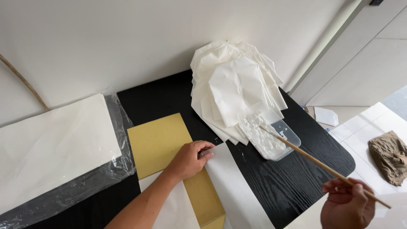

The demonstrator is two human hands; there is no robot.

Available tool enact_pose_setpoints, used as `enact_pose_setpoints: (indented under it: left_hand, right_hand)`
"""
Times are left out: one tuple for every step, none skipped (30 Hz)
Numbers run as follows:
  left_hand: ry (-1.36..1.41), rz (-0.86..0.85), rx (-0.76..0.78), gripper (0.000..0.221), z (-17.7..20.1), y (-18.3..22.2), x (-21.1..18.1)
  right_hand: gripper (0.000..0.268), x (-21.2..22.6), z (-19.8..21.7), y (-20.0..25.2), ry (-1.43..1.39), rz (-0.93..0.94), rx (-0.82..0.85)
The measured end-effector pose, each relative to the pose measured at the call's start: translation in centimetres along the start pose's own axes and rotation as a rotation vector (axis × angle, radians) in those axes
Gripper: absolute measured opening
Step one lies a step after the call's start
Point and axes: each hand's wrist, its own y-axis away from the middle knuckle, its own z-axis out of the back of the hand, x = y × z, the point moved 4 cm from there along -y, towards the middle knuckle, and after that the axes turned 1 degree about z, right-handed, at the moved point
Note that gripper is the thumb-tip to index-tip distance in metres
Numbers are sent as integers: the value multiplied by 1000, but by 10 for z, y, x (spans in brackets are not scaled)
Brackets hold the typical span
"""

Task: Manually folding the side seam of a bag over a template and applying glue with a brush to seal it.

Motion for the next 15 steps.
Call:
enact_pose_setpoints:
  left_hand:
    - [-6,-4,9,20,0,1,0]
    - [-4,5,19,20,-3,2,1]
    - [3,-5,12,20,-3,1,1]
    - [10,-14,5,19,-2,1,1]
    - [6,-17,7,19,-2,0,1]
    - [-2,-15,4,22,-2,-1,2]
    - [-5,-8,3,24,-3,-1,3]
    - [-3,-7,8,24,-4,0,2]
    - [-10,6,8,25,-3,0,1]
    - [-18,20,8,26,-2,0,0]
    - [-17,19,13,26,-3,0,1]
    - [-27,31,4,28,-3,-1,3]
    - [-38,43,-5,29,-4,-2,5]
    - [-37,42,2,29,-4,-2,4]
    - [-29,57,0,29,-4,-2,4]
  right_hand:
    - [17,5,3,-1,36,88,22]
    - [17,12,4,-2,46,81,17]
    - [15,19,1,-4,112,128,67]
    - [12,27,-2,-6,179,176,116]
    - [12,34,-6,-6,176,177,112]
    - [13,43,-13,-6,252,240,143]
    - [13,53,-17,-6,334,301,177]
    - [13,58,-19,-8,339,300,175]
    - [14,63,-21,-10,345,326,180]
    - [14,68,-23,-12,351,352,185]
    - [14,70,-21,-15,355,352,181]
    - [13,71,-21,-17,383,361,213]
    - [12,72,-20,-20,411,369,244]
    - [12,75,-21,-21,416,368,239]
    - [12,78,-24,-22,441,398,267]
